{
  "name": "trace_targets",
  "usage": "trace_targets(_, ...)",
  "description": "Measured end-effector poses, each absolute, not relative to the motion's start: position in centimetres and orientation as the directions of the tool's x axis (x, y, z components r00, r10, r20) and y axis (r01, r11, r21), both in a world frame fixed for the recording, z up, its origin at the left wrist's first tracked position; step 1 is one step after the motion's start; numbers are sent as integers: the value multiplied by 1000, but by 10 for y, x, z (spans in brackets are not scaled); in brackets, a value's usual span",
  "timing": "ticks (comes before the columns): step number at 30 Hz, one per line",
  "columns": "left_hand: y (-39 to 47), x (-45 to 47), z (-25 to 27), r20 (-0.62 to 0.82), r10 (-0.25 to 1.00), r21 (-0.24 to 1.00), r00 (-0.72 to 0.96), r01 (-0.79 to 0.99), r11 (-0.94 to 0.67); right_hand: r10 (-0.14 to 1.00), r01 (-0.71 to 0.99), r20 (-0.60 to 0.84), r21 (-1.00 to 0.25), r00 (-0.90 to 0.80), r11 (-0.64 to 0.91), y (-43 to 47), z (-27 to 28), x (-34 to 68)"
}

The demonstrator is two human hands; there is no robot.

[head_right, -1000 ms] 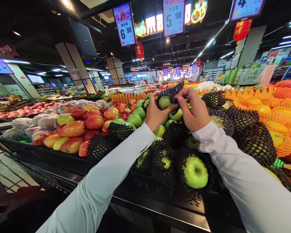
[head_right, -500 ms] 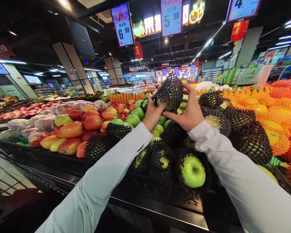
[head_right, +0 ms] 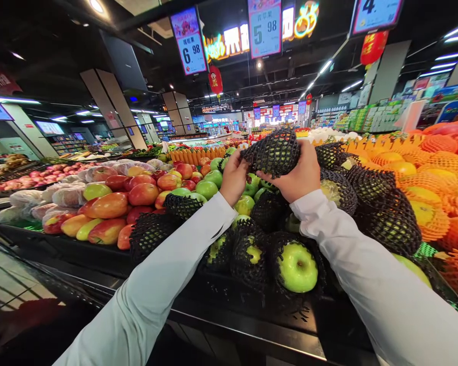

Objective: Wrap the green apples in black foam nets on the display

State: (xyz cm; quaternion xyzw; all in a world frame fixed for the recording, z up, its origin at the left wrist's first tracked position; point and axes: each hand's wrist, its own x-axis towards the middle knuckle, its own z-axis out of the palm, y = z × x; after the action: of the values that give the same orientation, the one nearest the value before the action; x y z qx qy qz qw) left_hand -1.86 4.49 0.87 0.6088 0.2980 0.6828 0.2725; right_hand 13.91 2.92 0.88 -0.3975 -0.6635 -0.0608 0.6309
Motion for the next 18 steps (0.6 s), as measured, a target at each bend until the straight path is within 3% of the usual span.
trace_targets(3, 42, -20, 10, 708, 676, 692, -204, 11, -722, 437, 685, 883, -425, 171, 592, 30, 9, 143)
trace_targets(9, 34, -21, 13, 606, 784, 792, -138, 10, -610, 181, 734, 983, -147, 33, 663, 21, 16, 148)
trace_targets(13, 34, -25, 18, 627, 755, 755, -193, -91, -650, 122, 746, 992, -62, -26, 663, 12, 20, 145)
trace_targets(15, 34, -25, 19, 701, 703, 692, -124, -120, -711, 120, 734, 990, -32, -68, 678, 10, 21, 144)
trace_targets(18, 29, -22, 15, 759, 642, 651, 108, -143, -745, 165, 703, 974, -8, -156, 711, 5, 23, 141)
